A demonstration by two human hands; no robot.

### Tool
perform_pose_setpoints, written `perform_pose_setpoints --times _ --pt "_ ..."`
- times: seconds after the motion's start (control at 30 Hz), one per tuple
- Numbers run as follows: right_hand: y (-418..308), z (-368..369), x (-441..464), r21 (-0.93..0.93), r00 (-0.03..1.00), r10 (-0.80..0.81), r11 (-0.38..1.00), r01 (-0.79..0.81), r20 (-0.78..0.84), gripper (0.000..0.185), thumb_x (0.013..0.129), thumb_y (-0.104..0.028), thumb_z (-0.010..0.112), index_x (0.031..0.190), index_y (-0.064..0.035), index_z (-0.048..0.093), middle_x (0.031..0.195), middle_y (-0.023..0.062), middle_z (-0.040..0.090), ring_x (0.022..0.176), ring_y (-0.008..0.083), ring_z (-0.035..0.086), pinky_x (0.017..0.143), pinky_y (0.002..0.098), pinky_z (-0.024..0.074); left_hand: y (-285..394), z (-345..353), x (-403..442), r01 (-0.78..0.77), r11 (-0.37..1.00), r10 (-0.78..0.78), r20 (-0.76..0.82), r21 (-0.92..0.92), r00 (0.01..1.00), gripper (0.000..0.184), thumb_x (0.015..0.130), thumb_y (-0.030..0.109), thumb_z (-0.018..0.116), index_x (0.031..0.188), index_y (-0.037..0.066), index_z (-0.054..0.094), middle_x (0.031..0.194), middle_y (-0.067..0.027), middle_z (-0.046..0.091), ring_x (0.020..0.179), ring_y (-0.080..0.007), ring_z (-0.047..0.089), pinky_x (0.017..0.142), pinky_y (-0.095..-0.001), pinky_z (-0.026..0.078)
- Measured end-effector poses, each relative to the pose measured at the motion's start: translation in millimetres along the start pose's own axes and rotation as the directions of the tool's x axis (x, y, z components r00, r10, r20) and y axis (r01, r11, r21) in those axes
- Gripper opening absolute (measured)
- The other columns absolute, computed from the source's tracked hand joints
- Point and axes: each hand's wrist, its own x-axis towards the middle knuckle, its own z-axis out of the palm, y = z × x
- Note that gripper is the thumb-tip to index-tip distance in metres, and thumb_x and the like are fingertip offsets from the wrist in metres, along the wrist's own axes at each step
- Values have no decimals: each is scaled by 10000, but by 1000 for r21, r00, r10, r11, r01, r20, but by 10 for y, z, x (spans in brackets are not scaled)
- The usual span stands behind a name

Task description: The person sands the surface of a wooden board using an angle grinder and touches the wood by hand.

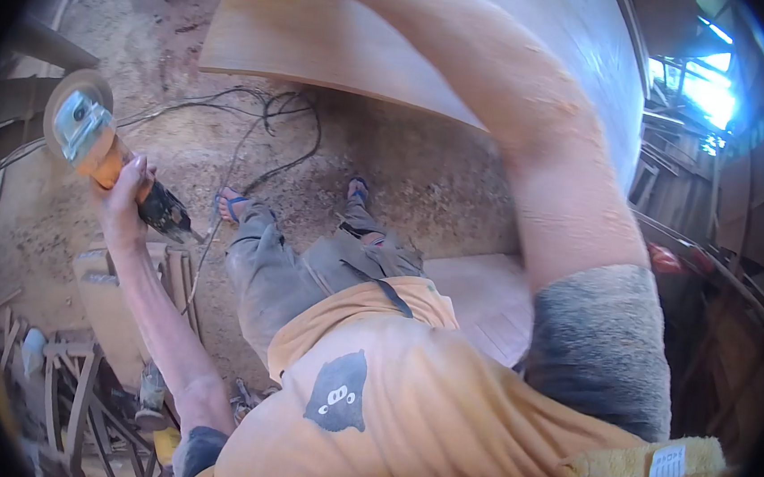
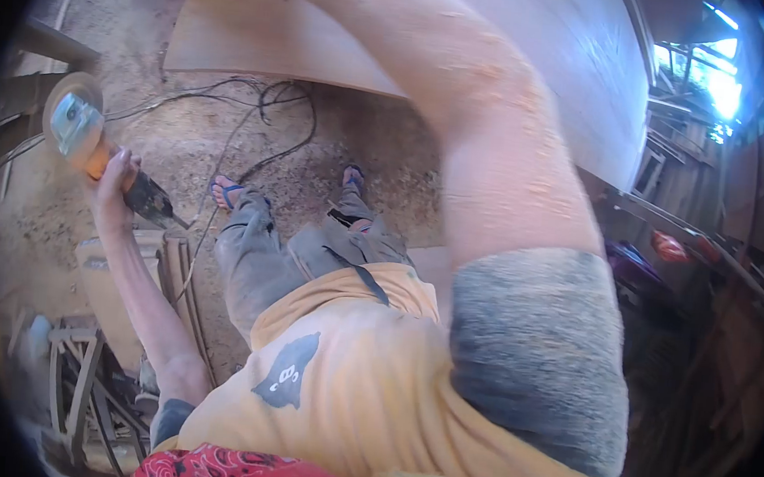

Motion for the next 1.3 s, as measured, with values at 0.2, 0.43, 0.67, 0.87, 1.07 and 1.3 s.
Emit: perform_pose_setpoints --times 0.2,0.43,0.67,0.87,1.07,1.3 --pt "-762 -525 -1008 377 954 207 919 -115 -215 719 864 -502 711 1398 -66 508 1286 215 538 1216 388 493 1009 480 424 475 539 -1277 93 984 -93 12 -152 996 266 912 144 746 1109 -21 676 970 -83 696 873 -187 698 767 -319 570" --pt "-1044 -1756 -3701 725 774 74 304 -618 629 987 709 -559 891 1362 83 521 1352 244 569 1263 335 561 1059 453 460 -2 2018 -2203 -336 932 285 298 137 911 195 922 128 704 1055 -13 684 948 -75 694 893 -199 693 819 -347 562" --pt "-289 -2209 -4814 842 789 299 -241 -483 537 611 762 -261 848 1254 -18 582 1100 57 673 1020 156 658 899 327 534 25 4340 -2761 47 999 -52 343 24 938 192 835 166 785 934 63 657 793 -25 647 668 -131 641 616 -293 534" --pt "260 -2742 -5949 828 589 591 -303 -472 551 516 784 -243 799 1231 -82 599 1010 7 644 861 116 643 691 282 523 -783 5529 -3098 156 979 -203 559 131 804 254 784 181 828 935 45 675 800 -44 674 705 -151 668 665 -325 555" --pt "419 -2970 -6539 750 376 686 -387 -537 623 486 789 -219 777 1223 -99 594 1002 -3 634 838 105 634 690 288 530 -1103 6130 -3465 171 960 -274 631 220 726 364 684 222 884 926 50 673 812 -43 675 702 -154 660 684 -307 554" --pt "-53 -2592 -5595 737 490 580 -328 -591 651 482 779 -218 763 1207 -68 602 963 12 645 795 136 641 650 306 529 -543 5108 -2859 218 956 -291 567 195 771 308 745 194 860 931 50 661 823 -40 666 717 -146 660 658 -323 548"
